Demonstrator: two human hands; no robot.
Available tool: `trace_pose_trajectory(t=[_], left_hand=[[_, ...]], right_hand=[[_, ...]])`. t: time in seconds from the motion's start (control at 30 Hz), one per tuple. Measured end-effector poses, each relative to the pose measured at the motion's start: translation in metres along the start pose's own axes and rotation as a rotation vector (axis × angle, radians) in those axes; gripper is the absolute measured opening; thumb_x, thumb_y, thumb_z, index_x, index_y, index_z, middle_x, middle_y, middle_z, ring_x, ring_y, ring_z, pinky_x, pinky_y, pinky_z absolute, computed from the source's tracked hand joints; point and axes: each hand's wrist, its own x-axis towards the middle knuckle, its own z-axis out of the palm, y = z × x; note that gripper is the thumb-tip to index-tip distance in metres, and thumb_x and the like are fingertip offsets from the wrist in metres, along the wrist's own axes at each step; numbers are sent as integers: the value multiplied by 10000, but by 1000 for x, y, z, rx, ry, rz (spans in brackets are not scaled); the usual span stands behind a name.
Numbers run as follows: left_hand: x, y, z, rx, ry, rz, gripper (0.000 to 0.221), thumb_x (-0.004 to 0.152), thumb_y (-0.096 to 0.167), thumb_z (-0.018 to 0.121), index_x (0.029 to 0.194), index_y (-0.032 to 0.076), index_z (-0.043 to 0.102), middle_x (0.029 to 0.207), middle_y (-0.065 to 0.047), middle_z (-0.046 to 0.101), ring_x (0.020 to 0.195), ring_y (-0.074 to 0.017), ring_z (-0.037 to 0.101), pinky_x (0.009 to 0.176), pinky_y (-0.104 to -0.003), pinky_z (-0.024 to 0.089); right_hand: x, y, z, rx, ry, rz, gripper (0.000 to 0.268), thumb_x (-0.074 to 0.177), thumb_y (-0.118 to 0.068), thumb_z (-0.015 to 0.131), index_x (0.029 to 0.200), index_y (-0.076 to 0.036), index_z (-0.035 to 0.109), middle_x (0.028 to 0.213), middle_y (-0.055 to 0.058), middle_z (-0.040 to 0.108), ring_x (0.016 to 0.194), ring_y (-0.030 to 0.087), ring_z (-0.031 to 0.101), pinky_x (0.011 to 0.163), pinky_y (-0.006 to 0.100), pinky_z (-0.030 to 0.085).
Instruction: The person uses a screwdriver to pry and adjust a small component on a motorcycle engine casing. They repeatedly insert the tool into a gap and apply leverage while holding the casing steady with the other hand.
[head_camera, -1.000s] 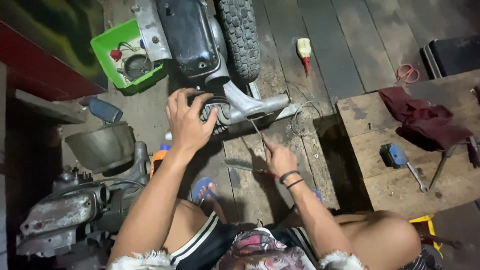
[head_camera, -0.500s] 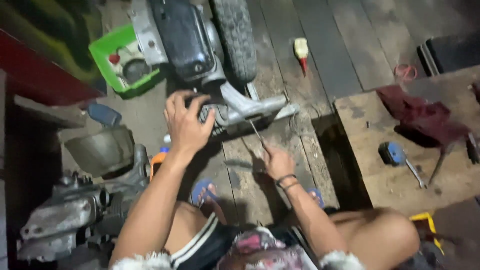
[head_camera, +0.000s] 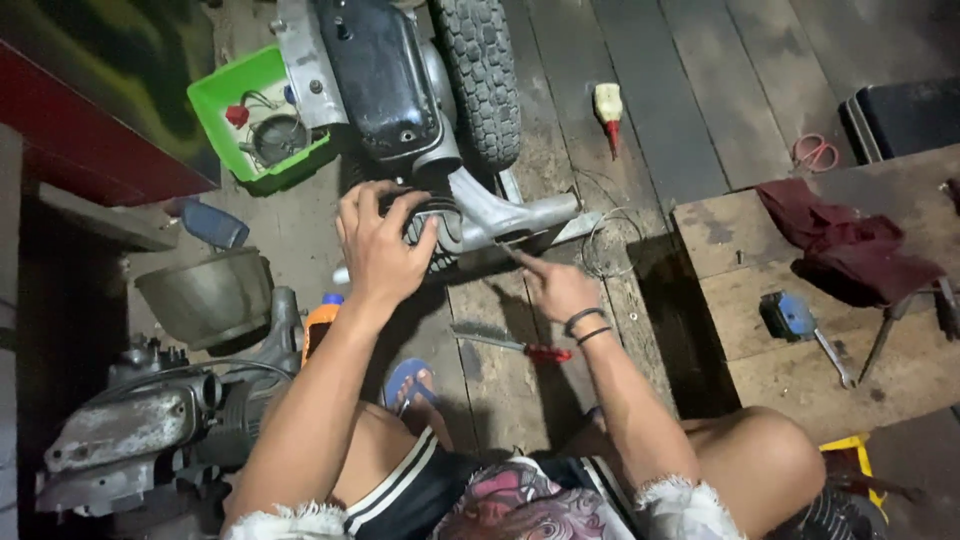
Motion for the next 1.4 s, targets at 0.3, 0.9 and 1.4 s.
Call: trace_pose_trajectory(t=[0.3, 0.9, 1.4], left_hand=[[-4, -5, 8, 26, -16, -11, 304, 862, 365, 775, 1149, 285, 715, 1168, -50, 516, 1237, -354, 467, 981, -510, 388], [-1, 0, 2, 28, -53, -41, 283, 872, 363, 781, 1141, 301, 719, 1182, -31, 505, 1248, -323, 459, 1019, -500, 381], [-3, -3, 7, 39, -12, -6, 312, 855, 358, 793, 1148, 295, 710, 1175, -32, 507, 1249, -320, 456, 1055, -533, 326]], right_hand=[[18, 9, 50, -160, 61, 92, 344, 1033, -450, 437, 1269, -372, 676, 1062, 36, 766, 1035, 286, 746, 879, 501, 611], [-4, 63, 61, 108, 93, 125, 361, 1054, -437, 437, 1308, -315, 663, 1126, 97, 774, 1113, 345, 714, 990, 534, 548], [-8, 66, 140, 487, 334, 119, 355, 1087, -335, 499, 1252, -103, 712, 1152, 204, 743, 1135, 432, 666, 1000, 547, 521]])
